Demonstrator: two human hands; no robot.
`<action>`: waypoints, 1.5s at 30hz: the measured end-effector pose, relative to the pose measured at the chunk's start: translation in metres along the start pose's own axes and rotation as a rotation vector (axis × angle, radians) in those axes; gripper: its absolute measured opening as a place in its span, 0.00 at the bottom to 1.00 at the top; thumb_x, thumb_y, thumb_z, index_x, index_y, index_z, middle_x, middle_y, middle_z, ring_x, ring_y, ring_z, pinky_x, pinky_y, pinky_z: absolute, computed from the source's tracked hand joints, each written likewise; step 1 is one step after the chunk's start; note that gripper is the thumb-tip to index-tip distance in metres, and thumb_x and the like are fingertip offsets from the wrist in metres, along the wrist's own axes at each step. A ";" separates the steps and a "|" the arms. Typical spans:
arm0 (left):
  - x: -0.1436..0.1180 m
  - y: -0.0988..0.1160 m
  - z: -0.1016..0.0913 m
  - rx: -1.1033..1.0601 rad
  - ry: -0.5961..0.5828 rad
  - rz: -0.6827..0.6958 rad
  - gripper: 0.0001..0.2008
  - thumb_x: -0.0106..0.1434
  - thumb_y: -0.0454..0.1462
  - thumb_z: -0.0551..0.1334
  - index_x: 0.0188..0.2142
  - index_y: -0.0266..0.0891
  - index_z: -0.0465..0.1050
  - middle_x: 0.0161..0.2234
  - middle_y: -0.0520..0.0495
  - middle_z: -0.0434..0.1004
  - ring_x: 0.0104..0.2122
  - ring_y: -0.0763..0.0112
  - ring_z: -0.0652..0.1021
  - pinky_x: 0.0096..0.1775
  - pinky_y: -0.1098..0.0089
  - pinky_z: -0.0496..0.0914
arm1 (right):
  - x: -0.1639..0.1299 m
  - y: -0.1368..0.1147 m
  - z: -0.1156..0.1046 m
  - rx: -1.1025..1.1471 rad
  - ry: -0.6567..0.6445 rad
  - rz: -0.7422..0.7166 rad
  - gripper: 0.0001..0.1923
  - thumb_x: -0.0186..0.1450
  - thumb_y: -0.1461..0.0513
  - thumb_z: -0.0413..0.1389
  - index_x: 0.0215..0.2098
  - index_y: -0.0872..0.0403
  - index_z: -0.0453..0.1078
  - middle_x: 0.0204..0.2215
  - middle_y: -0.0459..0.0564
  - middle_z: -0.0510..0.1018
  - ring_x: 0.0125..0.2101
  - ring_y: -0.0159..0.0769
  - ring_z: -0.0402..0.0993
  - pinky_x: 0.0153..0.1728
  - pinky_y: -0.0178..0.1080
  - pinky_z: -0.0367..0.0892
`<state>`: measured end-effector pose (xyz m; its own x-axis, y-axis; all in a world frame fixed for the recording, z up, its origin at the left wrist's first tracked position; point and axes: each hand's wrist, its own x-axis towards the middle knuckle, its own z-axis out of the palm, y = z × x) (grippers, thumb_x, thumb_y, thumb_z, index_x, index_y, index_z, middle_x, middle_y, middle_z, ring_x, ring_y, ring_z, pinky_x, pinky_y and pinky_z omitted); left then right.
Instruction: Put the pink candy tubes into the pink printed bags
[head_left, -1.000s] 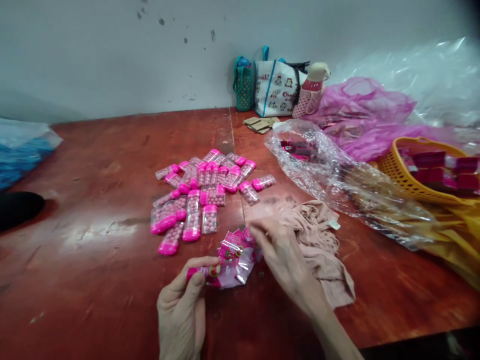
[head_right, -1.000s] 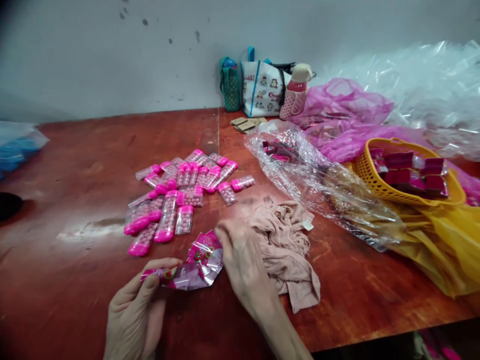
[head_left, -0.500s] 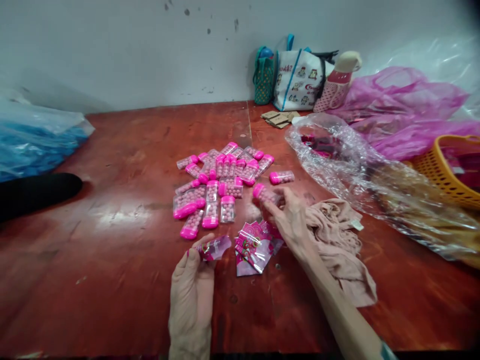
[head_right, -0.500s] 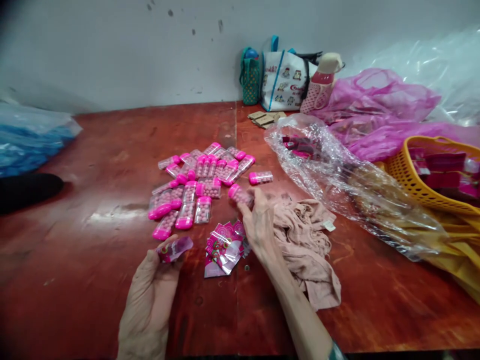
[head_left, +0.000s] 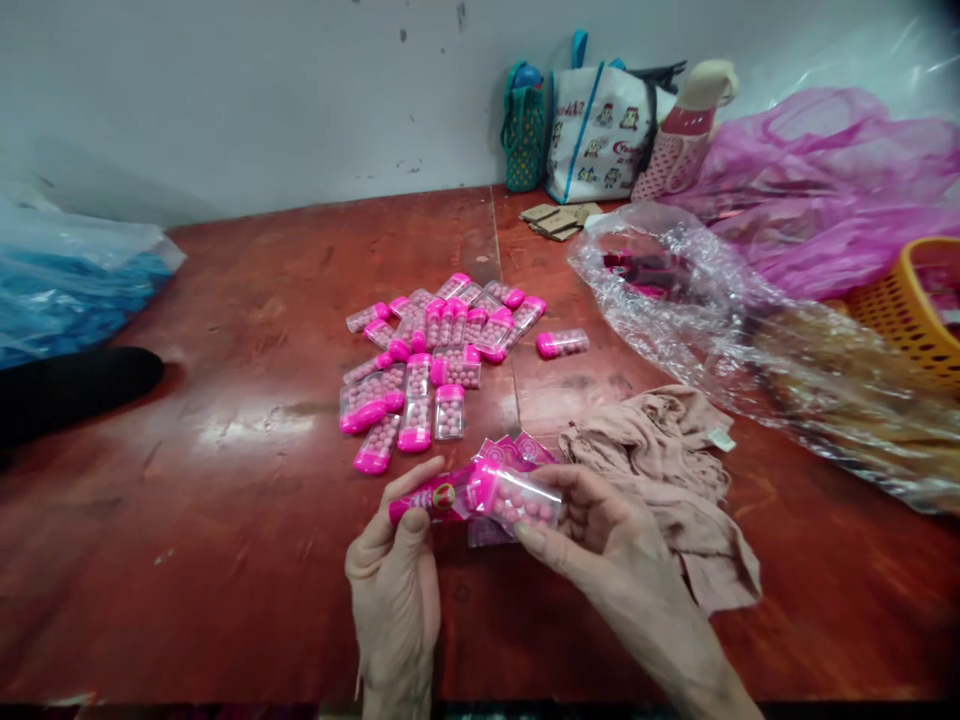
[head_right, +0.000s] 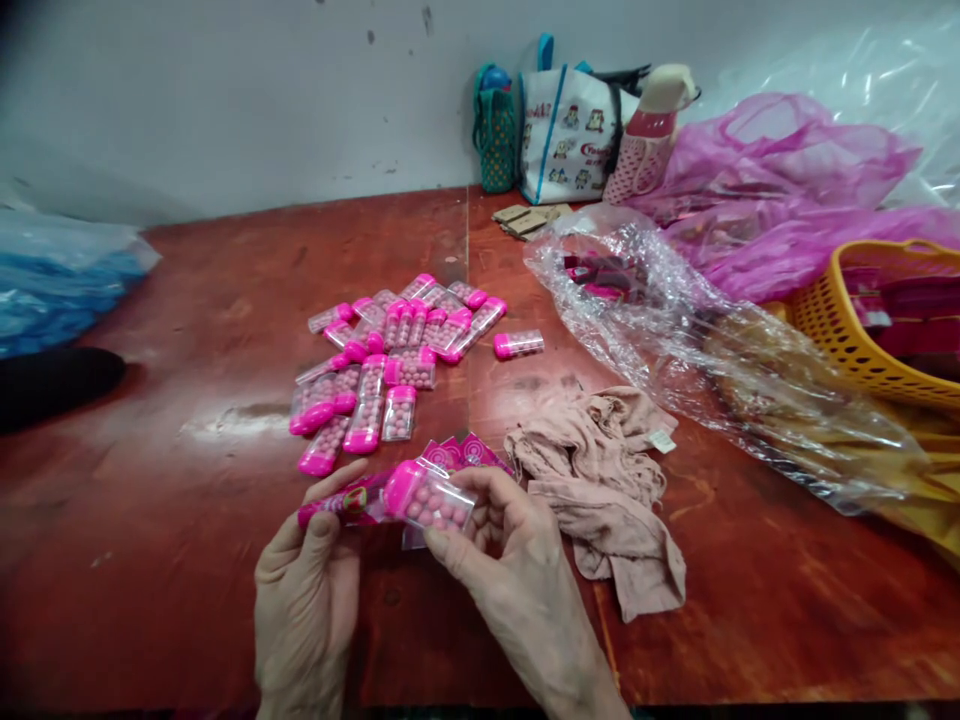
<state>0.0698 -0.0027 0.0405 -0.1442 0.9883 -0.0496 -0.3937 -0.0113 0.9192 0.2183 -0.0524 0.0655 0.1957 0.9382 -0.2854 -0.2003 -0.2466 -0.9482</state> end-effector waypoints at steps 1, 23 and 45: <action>-0.001 -0.001 0.000 0.010 -0.005 0.006 0.08 0.54 0.35 0.66 0.35 0.36 0.78 0.42 0.43 0.78 0.40 0.65 0.77 0.44 0.67 0.71 | 0.000 0.000 -0.003 -0.027 -0.011 0.014 0.14 0.57 0.62 0.60 0.42 0.51 0.67 0.36 0.48 0.77 0.35 0.37 0.73 0.34 0.38 0.69; 0.000 -0.001 0.032 -0.266 0.088 -0.453 0.12 0.51 0.35 0.68 0.36 0.32 0.77 0.34 0.40 0.81 0.40 0.60 0.78 0.47 0.62 0.70 | -0.001 0.000 0.013 -0.214 0.098 -0.202 0.11 0.57 0.65 0.58 0.39 0.51 0.69 0.30 0.44 0.77 0.28 0.33 0.73 0.27 0.32 0.68; -0.007 0.007 0.029 -0.316 0.017 -0.574 0.12 0.49 0.40 0.69 0.32 0.36 0.78 0.32 0.42 0.80 0.39 0.58 0.78 0.45 0.59 0.71 | -0.004 0.021 0.034 -0.185 0.213 -0.464 0.15 0.56 0.70 0.59 0.42 0.54 0.71 0.33 0.49 0.79 0.31 0.36 0.77 0.33 0.34 0.73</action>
<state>0.0949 -0.0054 0.0585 0.1550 0.8479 -0.5070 -0.6595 0.4709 0.5859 0.1805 -0.0527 0.0513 0.4172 0.8936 0.1657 0.1218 0.1257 -0.9846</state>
